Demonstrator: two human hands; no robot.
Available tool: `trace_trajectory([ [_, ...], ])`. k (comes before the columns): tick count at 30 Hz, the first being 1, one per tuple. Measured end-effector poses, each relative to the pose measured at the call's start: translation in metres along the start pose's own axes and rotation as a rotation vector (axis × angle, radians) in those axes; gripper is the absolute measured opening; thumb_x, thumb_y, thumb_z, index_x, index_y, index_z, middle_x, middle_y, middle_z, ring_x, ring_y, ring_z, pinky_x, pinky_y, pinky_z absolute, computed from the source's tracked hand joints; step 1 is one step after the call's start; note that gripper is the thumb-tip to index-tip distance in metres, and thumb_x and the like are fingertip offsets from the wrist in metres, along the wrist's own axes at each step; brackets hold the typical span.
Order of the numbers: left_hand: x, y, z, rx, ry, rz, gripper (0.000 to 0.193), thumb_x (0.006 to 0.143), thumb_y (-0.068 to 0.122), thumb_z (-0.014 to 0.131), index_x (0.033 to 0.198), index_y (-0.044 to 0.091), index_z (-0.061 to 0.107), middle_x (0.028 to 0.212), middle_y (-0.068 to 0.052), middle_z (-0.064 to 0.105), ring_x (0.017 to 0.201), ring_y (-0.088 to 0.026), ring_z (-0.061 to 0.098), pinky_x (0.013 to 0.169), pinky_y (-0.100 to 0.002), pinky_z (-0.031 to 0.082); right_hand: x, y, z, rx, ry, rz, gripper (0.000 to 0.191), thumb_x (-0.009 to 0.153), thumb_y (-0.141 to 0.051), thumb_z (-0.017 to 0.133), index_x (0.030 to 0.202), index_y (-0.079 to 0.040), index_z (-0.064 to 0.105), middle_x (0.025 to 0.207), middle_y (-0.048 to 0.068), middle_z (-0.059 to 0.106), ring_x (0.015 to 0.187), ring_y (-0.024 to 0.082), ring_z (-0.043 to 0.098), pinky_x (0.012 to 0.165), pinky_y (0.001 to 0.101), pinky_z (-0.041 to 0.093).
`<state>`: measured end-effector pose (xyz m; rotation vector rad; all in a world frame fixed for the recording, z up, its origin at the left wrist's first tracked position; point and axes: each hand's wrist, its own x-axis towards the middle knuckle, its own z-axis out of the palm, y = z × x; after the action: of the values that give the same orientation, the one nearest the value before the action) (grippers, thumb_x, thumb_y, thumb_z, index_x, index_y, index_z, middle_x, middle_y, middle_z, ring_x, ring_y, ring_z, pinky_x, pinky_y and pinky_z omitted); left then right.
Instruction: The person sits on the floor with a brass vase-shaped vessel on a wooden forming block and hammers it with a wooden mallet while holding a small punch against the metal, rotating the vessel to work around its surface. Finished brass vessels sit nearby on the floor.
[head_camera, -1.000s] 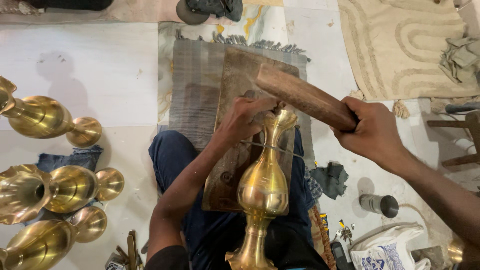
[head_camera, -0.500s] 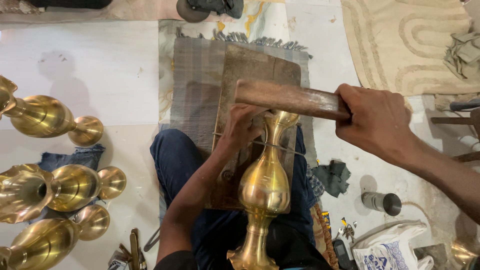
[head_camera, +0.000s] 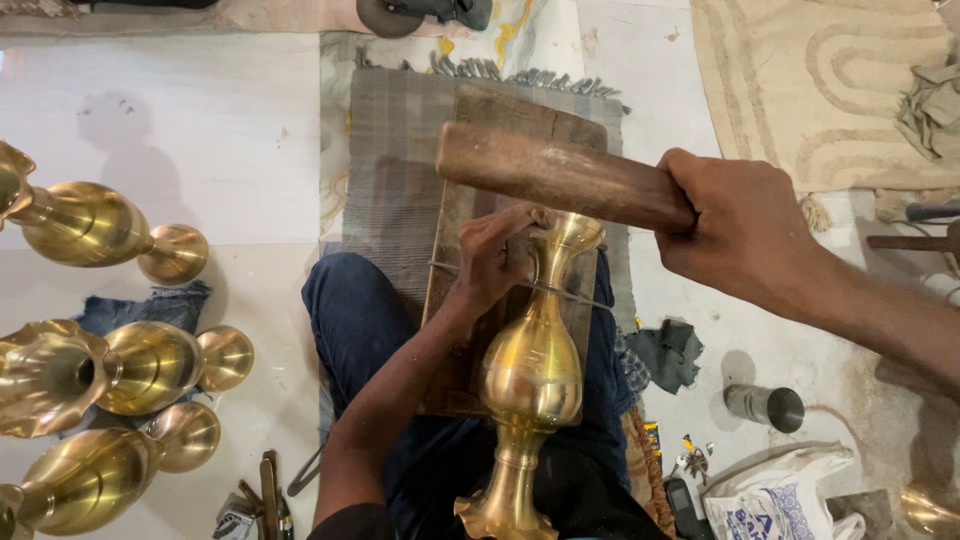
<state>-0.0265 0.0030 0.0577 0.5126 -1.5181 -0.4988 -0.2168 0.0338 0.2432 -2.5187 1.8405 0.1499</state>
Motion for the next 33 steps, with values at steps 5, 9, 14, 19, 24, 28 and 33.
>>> trace_trajectory([
  [5, -0.007, 0.000, -0.004, 0.082, 0.023, -0.027, 0.039, 0.080, -0.002, 0.057, 0.117, 0.003, 0.067, 0.092, -0.011, 0.072, 0.074, -0.025, 0.071, 0.067, -0.040, 0.059, 0.001, -0.010, -0.008, -0.177, -0.032, -0.041, 0.023, 0.073, -0.018, 0.071, 0.089, -0.009, 0.057, 0.075, 0.007, 0.067, 0.070, 0.033, 0.068, 0.055, 0.0487, 0.048],
  [9, -0.009, -0.004, -0.002, 0.129, 0.087, -0.149, 0.029, 0.087, -0.002, 0.059, 0.112, 0.005, 0.072, 0.074, -0.007, 0.065, 0.062, -0.017, 0.064, 0.059, -0.037, 0.053, -0.006, -0.007, 0.004, -0.234, -0.096, -0.007, 0.026, 0.073, -0.022, 0.072, 0.091, -0.009, 0.057, 0.076, 0.007, 0.067, 0.069, 0.031, 0.068, 0.055, 0.0470, 0.050],
  [14, -0.011, -0.001, -0.012, -0.219, 0.413, -0.310, 0.018, 0.095, 0.002, 0.067, 0.111, 0.007, 0.062, 0.091, -0.003, 0.070, 0.080, -0.011, 0.069, 0.070, -0.027, 0.058, -0.027, -0.004, 0.096, 0.645, 0.086, 0.129, 0.026, 0.073, -0.018, 0.083, 0.091, -0.007, 0.067, 0.065, 0.006, 0.064, 0.056, 0.021, 0.061, 0.049, 0.0364, 0.047],
  [19, -0.066, 0.043, -0.040, -0.653, 0.425, -0.828, 0.025, 0.097, -0.009, 0.063, 0.119, 0.002, 0.059, 0.100, -0.008, 0.072, 0.089, -0.015, 0.073, 0.072, -0.026, 0.063, -0.097, -0.014, 0.201, 1.670, 0.033, 0.263, 0.035, 0.072, -0.017, 0.092, 0.090, -0.001, 0.066, 0.065, 0.005, 0.065, 0.054, 0.013, 0.062, 0.052, 0.0295, 0.051],
  [24, -0.121, 0.072, -0.021, -0.955, 0.434, -0.875, 0.034, 0.093, -0.002, 0.073, 0.122, 0.004, 0.055, 0.102, -0.010, 0.069, 0.091, -0.016, 0.072, 0.078, -0.028, 0.062, -0.134, -0.023, 0.241, 1.737, 0.029, 0.366, 0.040, 0.065, -0.011, 0.094, 0.089, -0.002, 0.063, 0.075, 0.005, 0.064, 0.066, 0.016, 0.068, 0.059, 0.0335, 0.056],
  [28, -0.129, 0.075, -0.017, -1.036, 0.460, -0.822, 0.037, 0.093, 0.002, 0.077, 0.122, 0.004, 0.055, 0.103, -0.010, 0.069, 0.090, -0.016, 0.072, 0.075, -0.026, 0.060, -0.132, -0.013, 0.255, 1.723, 0.069, 0.252, 0.041, 0.066, -0.008, 0.094, 0.095, 0.001, 0.066, 0.086, 0.004, 0.068, 0.077, 0.012, 0.065, 0.068, 0.0310, 0.054],
  [33, -0.105, 0.092, -0.005, -1.138, 0.341, -0.805, 0.038, 0.094, 0.003, 0.079, 0.124, 0.004, 0.057, 0.105, -0.011, 0.070, 0.095, -0.017, 0.072, 0.083, -0.029, 0.061, -0.140, -0.007, 0.274, 1.694, 0.088, 0.391, 0.036, 0.069, -0.003, 0.090, 0.096, 0.000, 0.066, 0.084, 0.005, 0.071, 0.074, 0.014, 0.068, 0.065, 0.0308, 0.057],
])
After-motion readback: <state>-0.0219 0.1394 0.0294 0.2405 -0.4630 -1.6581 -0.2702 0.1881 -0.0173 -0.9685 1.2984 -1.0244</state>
